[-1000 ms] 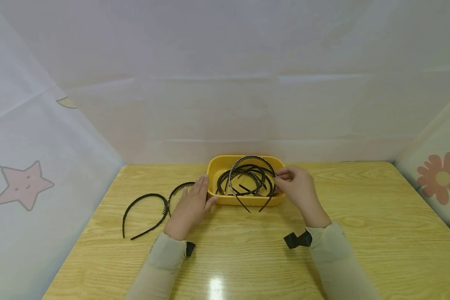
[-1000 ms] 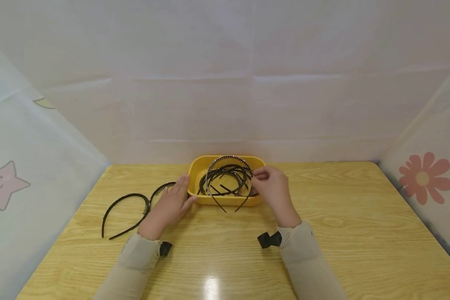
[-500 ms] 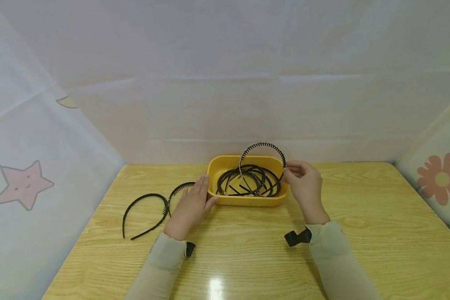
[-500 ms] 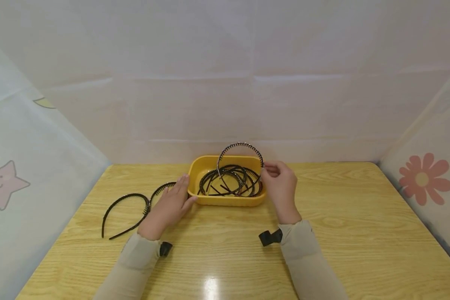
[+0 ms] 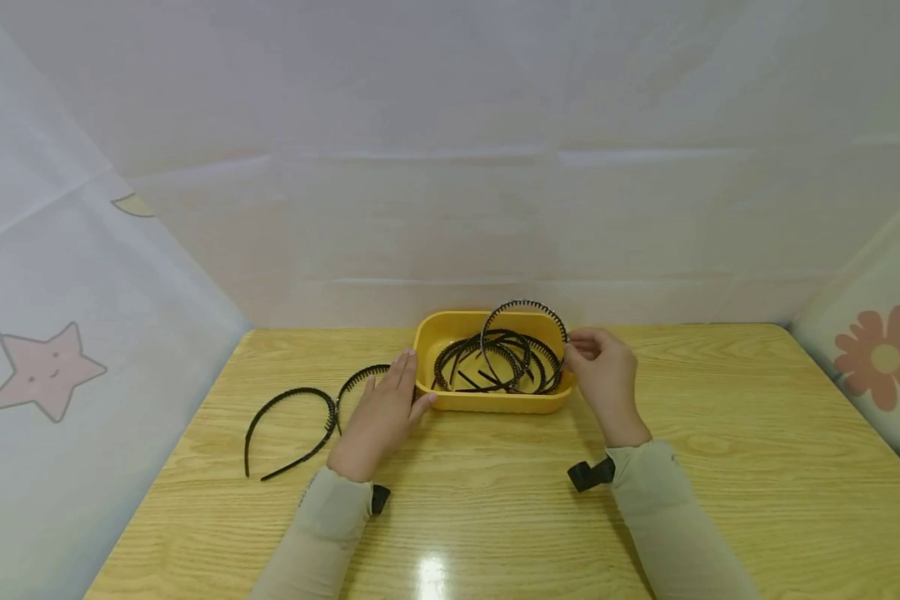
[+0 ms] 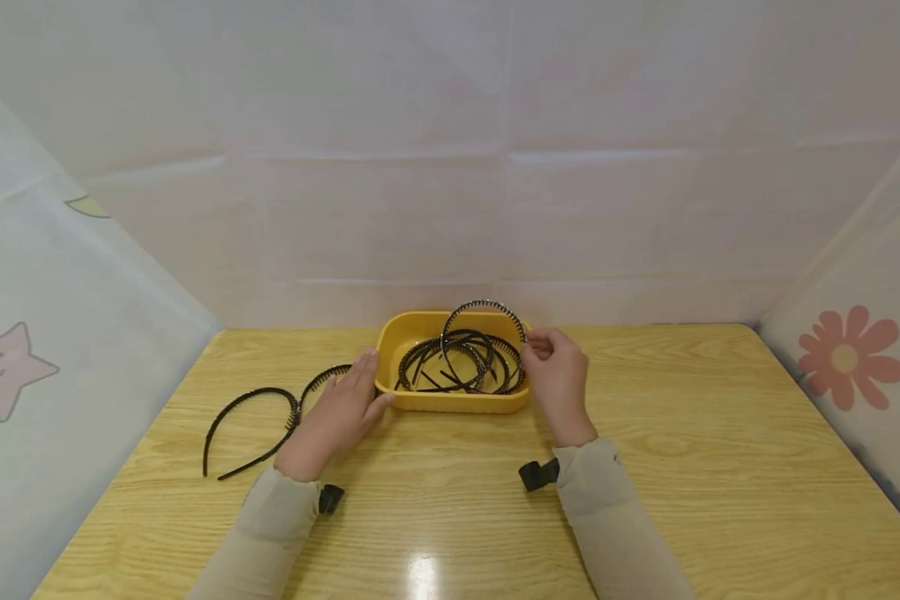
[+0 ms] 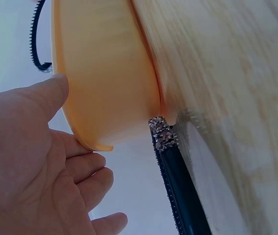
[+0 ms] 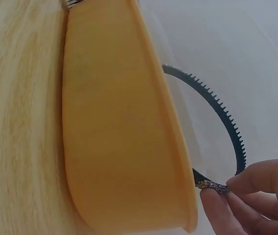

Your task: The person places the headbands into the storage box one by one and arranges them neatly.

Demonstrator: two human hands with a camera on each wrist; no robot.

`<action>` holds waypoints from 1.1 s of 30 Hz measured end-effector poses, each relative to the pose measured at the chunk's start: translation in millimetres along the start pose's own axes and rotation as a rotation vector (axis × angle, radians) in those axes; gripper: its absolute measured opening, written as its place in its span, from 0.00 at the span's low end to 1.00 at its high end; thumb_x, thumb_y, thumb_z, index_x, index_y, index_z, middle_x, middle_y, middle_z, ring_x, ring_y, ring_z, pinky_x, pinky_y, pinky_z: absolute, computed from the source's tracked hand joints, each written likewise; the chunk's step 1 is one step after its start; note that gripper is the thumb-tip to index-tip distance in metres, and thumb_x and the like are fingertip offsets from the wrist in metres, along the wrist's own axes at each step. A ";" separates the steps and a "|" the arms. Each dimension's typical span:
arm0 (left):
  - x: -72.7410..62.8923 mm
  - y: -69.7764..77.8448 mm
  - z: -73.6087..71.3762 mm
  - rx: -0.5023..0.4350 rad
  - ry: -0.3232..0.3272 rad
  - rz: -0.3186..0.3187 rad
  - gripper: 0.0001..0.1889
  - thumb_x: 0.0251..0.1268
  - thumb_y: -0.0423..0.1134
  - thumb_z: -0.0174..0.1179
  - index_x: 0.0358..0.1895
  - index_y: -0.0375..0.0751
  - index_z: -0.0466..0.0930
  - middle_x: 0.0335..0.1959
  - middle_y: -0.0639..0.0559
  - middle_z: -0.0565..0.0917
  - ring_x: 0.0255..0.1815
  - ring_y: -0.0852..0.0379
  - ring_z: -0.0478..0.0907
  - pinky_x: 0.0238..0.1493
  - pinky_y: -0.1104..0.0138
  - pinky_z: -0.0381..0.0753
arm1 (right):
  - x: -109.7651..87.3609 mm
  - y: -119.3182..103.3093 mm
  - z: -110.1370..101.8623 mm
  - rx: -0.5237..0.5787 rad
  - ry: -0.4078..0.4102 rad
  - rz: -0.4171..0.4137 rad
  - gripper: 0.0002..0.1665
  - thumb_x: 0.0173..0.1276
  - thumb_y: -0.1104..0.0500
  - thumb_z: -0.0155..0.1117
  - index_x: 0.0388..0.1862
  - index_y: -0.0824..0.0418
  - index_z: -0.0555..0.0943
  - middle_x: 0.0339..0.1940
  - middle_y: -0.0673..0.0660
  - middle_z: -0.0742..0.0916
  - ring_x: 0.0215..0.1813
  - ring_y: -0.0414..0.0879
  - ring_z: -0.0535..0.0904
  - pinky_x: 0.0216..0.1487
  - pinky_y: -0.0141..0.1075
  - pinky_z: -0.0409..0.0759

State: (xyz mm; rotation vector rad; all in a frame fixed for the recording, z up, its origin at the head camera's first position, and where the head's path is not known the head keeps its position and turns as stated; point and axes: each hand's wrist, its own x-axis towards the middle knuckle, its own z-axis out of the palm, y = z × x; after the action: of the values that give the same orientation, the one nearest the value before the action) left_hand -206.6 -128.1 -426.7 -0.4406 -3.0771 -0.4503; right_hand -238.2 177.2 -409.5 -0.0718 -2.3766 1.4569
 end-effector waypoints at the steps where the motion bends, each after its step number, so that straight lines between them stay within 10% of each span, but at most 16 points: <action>1: 0.0 -0.1 0.0 0.001 0.000 0.001 0.41 0.82 0.58 0.45 0.82 0.33 0.43 0.82 0.39 0.48 0.82 0.42 0.49 0.76 0.38 0.50 | 0.1 1.1 0.4 -0.014 -0.002 -0.005 0.12 0.72 0.66 0.65 0.51 0.71 0.85 0.44 0.68 0.88 0.40 0.58 0.87 0.33 0.26 0.84; 24: 0.1 -0.6 1.2 0.000 0.005 0.005 0.41 0.81 0.58 0.45 0.82 0.32 0.43 0.82 0.38 0.48 0.82 0.42 0.49 0.76 0.37 0.51 | 0.9 11.9 2.0 -0.114 -0.061 -0.077 0.14 0.70 0.66 0.66 0.52 0.72 0.84 0.43 0.67 0.89 0.41 0.58 0.87 0.37 0.44 0.88; 33: 0.3 -0.4 1.2 -0.003 0.007 0.005 0.41 0.82 0.57 0.46 0.81 0.32 0.43 0.82 0.38 0.48 0.82 0.42 0.49 0.76 0.37 0.50 | 5.0 17.0 -2.0 -0.259 -0.104 -0.305 0.14 0.74 0.64 0.60 0.53 0.72 0.84 0.47 0.67 0.87 0.47 0.60 0.84 0.45 0.52 0.85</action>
State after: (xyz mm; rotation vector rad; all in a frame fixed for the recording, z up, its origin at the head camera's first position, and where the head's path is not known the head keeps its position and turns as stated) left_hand -207.0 -128.0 -428.0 -0.4449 -3.0682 -0.4554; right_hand -244.6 187.9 -422.1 0.2966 -2.5116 1.0331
